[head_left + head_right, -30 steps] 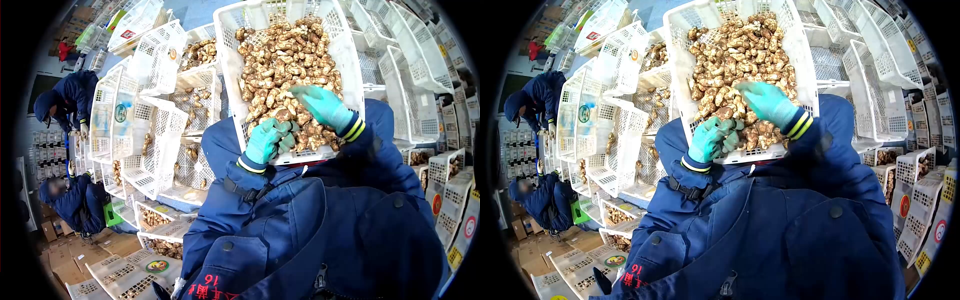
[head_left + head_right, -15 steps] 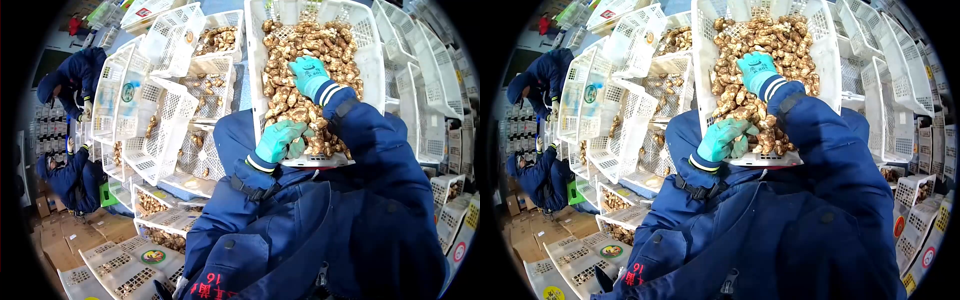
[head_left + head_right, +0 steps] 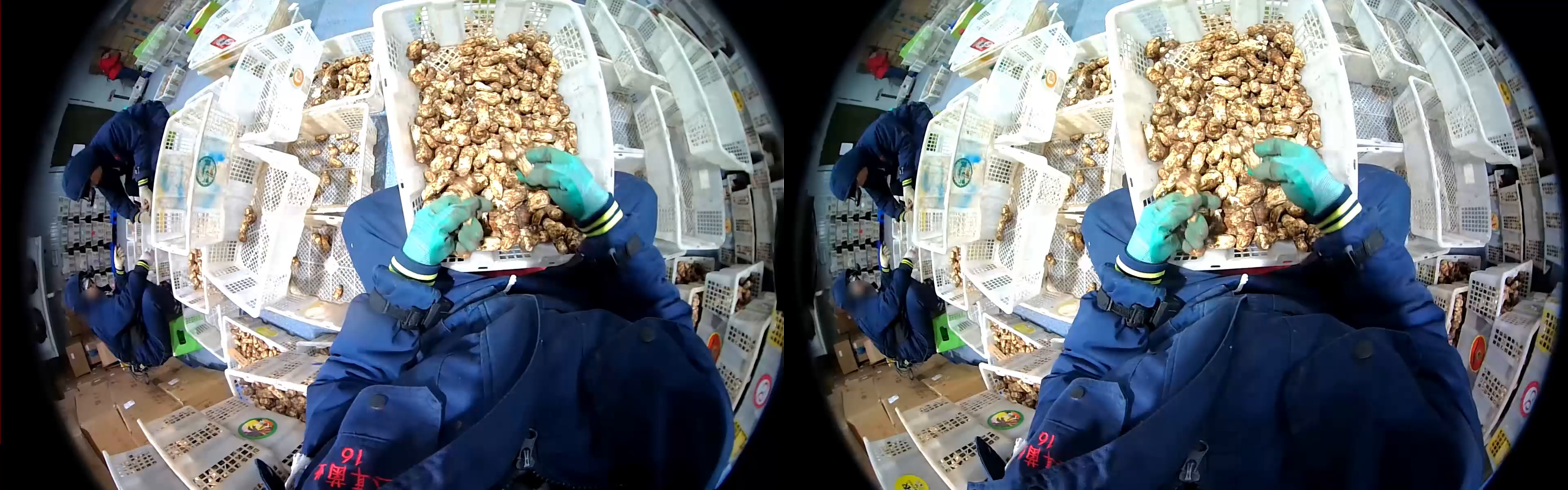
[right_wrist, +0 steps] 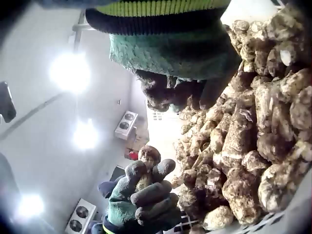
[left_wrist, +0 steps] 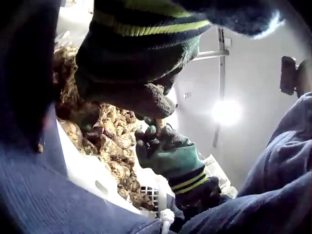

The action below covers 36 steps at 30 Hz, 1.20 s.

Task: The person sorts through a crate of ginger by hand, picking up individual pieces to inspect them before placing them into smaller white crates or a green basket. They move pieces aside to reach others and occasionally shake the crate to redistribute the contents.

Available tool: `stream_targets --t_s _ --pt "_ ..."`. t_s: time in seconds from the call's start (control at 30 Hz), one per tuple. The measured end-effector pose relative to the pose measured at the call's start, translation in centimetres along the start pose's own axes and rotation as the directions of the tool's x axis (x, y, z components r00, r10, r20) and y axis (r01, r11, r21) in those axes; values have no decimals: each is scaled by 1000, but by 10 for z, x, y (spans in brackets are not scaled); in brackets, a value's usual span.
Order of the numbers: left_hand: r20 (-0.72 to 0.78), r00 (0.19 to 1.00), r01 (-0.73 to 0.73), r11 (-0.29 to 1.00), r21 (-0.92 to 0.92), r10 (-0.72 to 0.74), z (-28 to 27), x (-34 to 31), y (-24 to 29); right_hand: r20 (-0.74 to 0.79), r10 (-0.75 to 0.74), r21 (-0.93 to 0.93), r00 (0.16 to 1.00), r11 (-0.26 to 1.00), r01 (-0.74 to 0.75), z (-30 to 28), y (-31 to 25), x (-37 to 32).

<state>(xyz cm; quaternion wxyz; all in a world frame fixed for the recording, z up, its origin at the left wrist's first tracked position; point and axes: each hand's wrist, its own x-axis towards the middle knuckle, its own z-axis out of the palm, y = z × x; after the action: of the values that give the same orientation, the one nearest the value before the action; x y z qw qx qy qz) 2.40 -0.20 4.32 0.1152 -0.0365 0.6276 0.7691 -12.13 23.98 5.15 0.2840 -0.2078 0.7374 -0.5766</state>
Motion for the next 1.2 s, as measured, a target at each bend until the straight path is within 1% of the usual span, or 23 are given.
stream_targets --t_s 0.03,0.1,0.17,0.2,0.27,0.3,0.37,0.4,0.43,0.47,0.5,0.57,0.63,0.67,0.77,0.83,0.87,0.9,0.97,1.03,1.13,1.17,1.2 --pt "5 997 81 996 -46 -81 0 0 4 30 -251 -193 968 948 252 -7 11 -4" --pt "25 971 240 961 -135 -239 5 -1 26 219 -647 -505 730 565 652 -12 16 -11" --pt "104 947 321 861 -394 -306 -22 13 58 177 -593 -498 785 635 591 -13 12 -18" --pt "-44 978 169 897 -408 -204 -39 21 73 177 -591 -497 787 637 590 -15 15 -20" --pt "-334 942 -133 937 -324 18 -73 37 104 162 -544 -497 823 676 545 -13 15 -23" --pt "-370 925 -76 915 -395 -83 -74 44 108 200 -565 -521 800 631 576 -13 8 -22" --pt "-237 966 11 930 -368 -105 -70 45 88 245 -682 -536 689 497 682 -13 10 -16" --pt "-73 993 58 911 -408 -95 -72 42 76 198 -648 -466 736 598 652 -9 13 -17" --pt "-55 993 52 809 -585 -104 -67 38 59 159 -601 -385 783 693 610 -2 17 -20" --pt "-55 994 33 754 -656 -92 -56 31 51 238 -705 -518 669 490 701 -4 3 -18" --pt "-61 996 5 694 -720 -70 -47 25 48 227 -647 -454 728 591 667 -2 8 -19" --pt "205 953 86 450 -889 223 -46 23 37 246 -634 -412 733 616 671 1 -4 -20" --pt "40 997 -9 617 -787 65 -35 8 43 237 -600 -281 764 711 645 0 11 -17" --pt "73 995 12 637 -771 70 -36 8 40 180 -562 -154 808 795 587 4 9 -18" --pt "31 995 -57 775 -629 98 -31 9 41 -33 -309 411 950 863 295 21 -28 -33" --pt "-13 992 -110 822 -559 124 -28 8 38 44 -510 192 859 848 494 11 -23 -30" --pt "-34 990 -135 844 -520 137 -26 8 37 130 -673 -70 728 726 684 8 -22 -18" --pt "6 983 -156 847 -507 185 -25 10 37 134 -667 -107 733 725 680 11 -21 -18" --pt "-8 988 -134 846 -517 152 -13 8 33 5 -350 188 937 920 343 31 -24 -23" --pt "48 999 10 787 -617 26 2 13 29 -56 -92 375 994 921 106 46 -18 -22" --pt "-27 999 -6 658 -753 -22 17 18 9 -154 -209 101 966 969 226 65 -25 -23" --pt "-52 989 -151 908 -391 142 16 24 6 -169 -114 190 979 971 146 72 -15 -20" --pt "-75 951 -299 953 45 302 15 31 2 -40 21 -26 999 999 -22 70 -58 -29"
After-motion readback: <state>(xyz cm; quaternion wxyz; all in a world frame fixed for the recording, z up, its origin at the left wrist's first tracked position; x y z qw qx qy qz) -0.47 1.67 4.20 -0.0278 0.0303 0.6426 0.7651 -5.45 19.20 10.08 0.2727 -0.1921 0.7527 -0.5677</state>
